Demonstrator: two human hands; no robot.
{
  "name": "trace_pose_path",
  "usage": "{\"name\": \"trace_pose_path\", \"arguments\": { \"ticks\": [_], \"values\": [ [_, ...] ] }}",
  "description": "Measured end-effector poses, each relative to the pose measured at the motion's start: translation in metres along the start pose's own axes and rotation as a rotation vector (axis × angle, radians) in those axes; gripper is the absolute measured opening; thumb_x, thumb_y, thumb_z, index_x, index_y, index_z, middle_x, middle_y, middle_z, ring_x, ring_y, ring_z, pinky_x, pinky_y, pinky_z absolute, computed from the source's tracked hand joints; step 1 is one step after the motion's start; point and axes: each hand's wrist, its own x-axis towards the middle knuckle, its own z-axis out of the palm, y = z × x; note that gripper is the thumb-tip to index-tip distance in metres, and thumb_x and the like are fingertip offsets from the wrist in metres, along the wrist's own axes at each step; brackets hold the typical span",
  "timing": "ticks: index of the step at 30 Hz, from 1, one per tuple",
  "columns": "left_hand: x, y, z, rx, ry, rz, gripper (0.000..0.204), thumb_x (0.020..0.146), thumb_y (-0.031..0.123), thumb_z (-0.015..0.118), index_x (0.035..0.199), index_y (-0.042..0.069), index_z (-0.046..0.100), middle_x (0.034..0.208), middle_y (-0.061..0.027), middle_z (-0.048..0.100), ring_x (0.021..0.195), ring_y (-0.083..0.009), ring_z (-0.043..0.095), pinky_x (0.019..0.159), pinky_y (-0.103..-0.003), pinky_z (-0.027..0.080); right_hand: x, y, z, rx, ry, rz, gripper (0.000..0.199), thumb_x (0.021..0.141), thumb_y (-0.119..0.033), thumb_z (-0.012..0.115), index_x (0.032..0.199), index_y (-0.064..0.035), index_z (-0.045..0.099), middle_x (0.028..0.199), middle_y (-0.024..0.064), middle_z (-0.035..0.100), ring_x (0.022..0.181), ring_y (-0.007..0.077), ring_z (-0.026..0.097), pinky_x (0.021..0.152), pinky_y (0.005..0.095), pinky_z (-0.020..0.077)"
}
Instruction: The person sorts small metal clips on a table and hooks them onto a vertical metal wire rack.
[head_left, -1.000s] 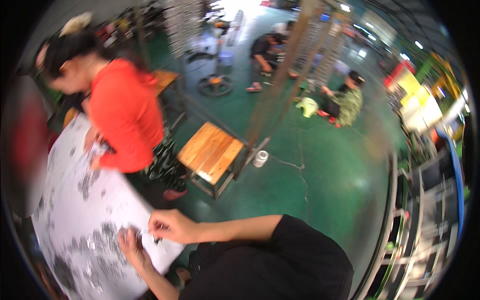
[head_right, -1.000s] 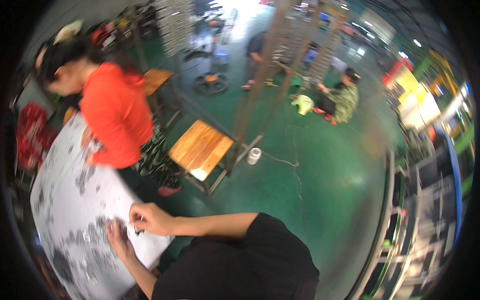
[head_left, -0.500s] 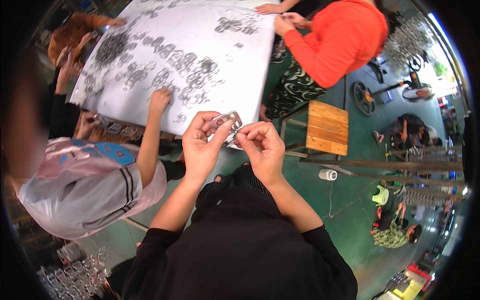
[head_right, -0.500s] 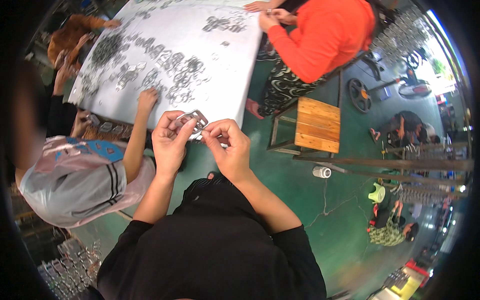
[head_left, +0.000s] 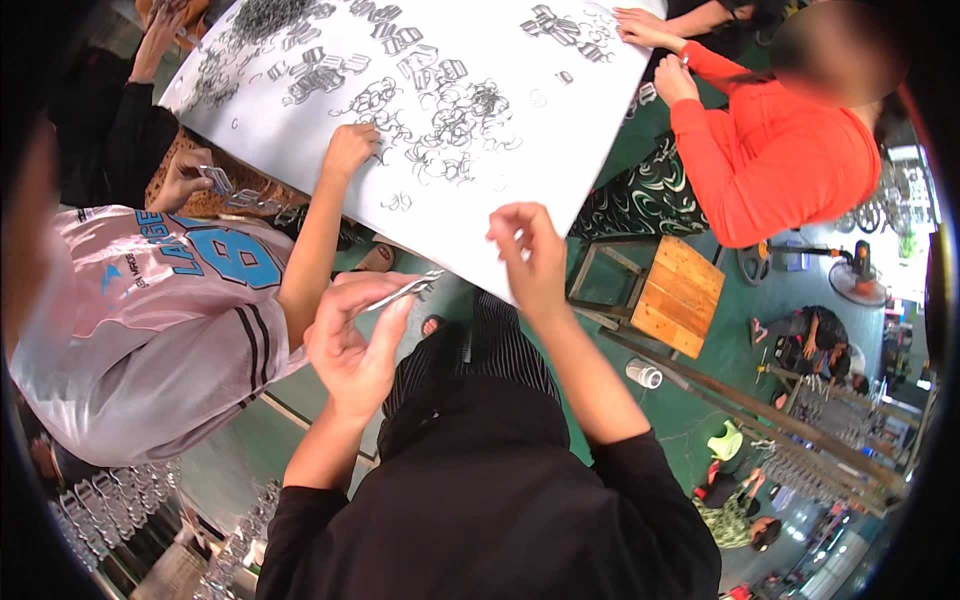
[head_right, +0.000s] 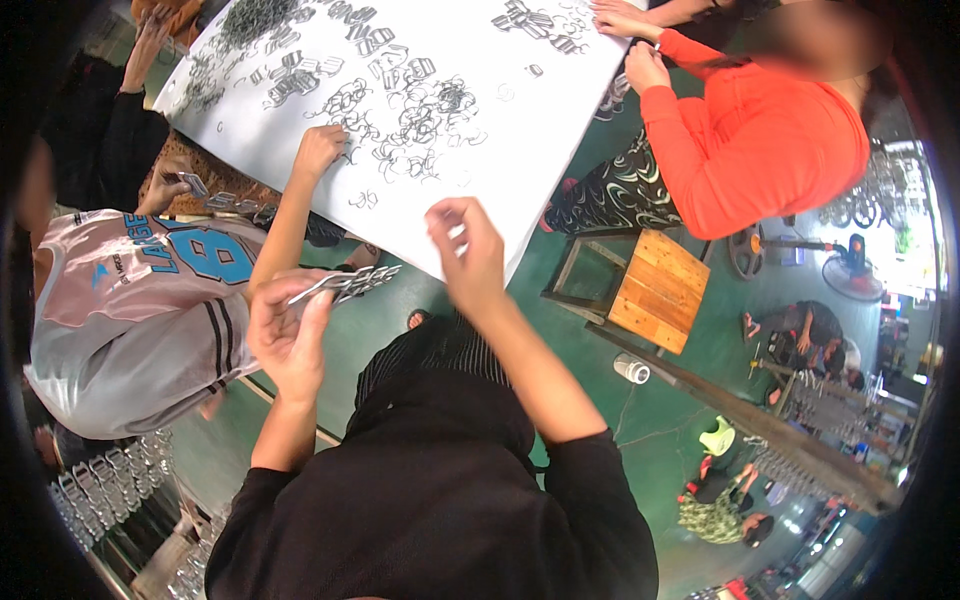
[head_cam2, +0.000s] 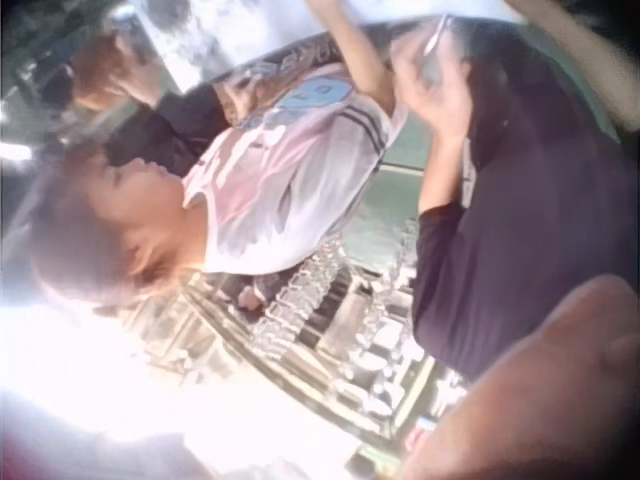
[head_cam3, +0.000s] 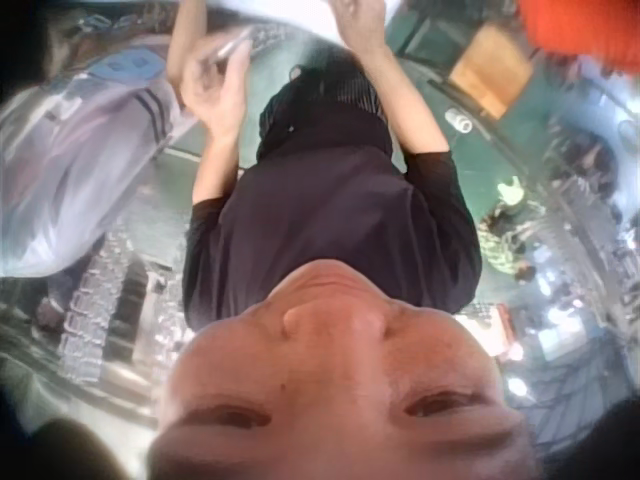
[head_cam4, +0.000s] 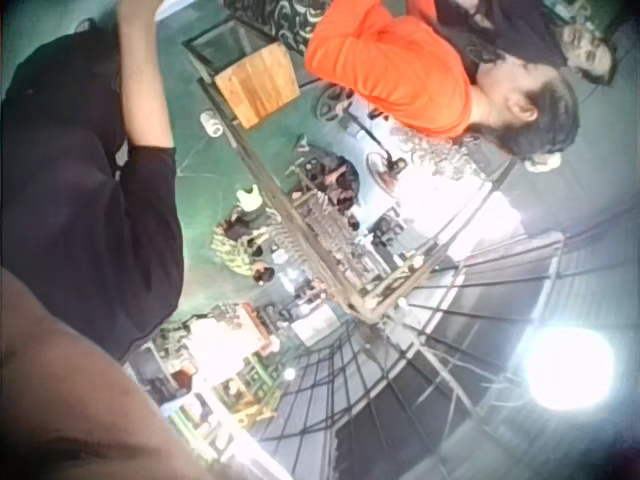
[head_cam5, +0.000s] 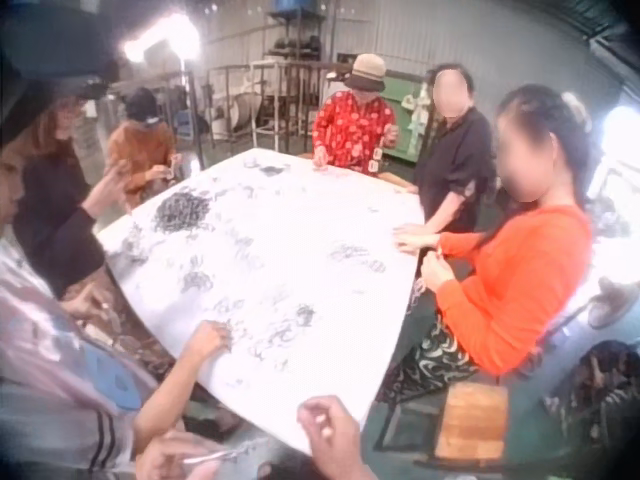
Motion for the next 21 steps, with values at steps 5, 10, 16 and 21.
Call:
{"name": "trace_pose_path", "arguments": {
  "ticks": [5,10,16,21],
  "values": [
    [-0.014,-0.012,-0.002,0.036,0.139,-0.069,0.019,0.080,-0.010,0.059,0.094,-0.002,0.050,0.092,-0.0170,0.059,0.087,-0.0221,0.061,0.080,-0.031,0.048,0.113,0.102,-0.023,-0.474,-0.163,-0.142,0.009,0.084,-0.011,0.060,0.091,-0.0055,0.062,0.088,0.0071,0.062,0.078,0.0201,0.062,0.066,0.0313,0.0480],
    [-0.040,-0.035,0.007,0.112,0.274,-0.132,0.018,0.080,-0.009,0.059,0.093,-0.001,0.049,0.092,-0.0171,0.058,0.087,-0.0221,0.060,0.079,-0.032,0.047,0.197,0.138,0.004,-0.773,-0.482,-0.169,0.008,0.081,-0.012,0.062,0.089,-0.0109,0.064,0.091,0.0059,0.061,0.083,0.0252,0.061,0.073,0.0368,0.0483],
    [-0.066,-0.048,0.025,0.143,0.407,-0.194,0.016,0.082,-0.008,0.057,0.094,-0.001,0.049,0.096,-0.0171,0.058,0.088,-0.0210,0.058,0.080,-0.031,0.047,0.232,0.164,0.020,-0.939,-0.692,-0.379,0.009,0.081,-0.013,0.063,0.090,-0.0112,0.064,0.093,0.0062,0.058,0.087,0.0263,0.059,0.074,0.0378,0.0481],
    [-0.089,-0.064,0.032,0.125,0.502,-0.245,0.015,0.084,-0.008,0.056,0.095,-0.001,0.050,0.099,-0.0171,0.057,0.090,-0.0206,0.057,0.083,-0.032,0.046,0.222,0.165,0.008,-0.716,-0.582,-0.206,0.012,0.080,-0.015,0.066,0.090,-0.0094,0.064,0.092,0.0073,0.059,0.086,0.0261,0.059,0.074,0.0377,0.0475]
  ]
}}
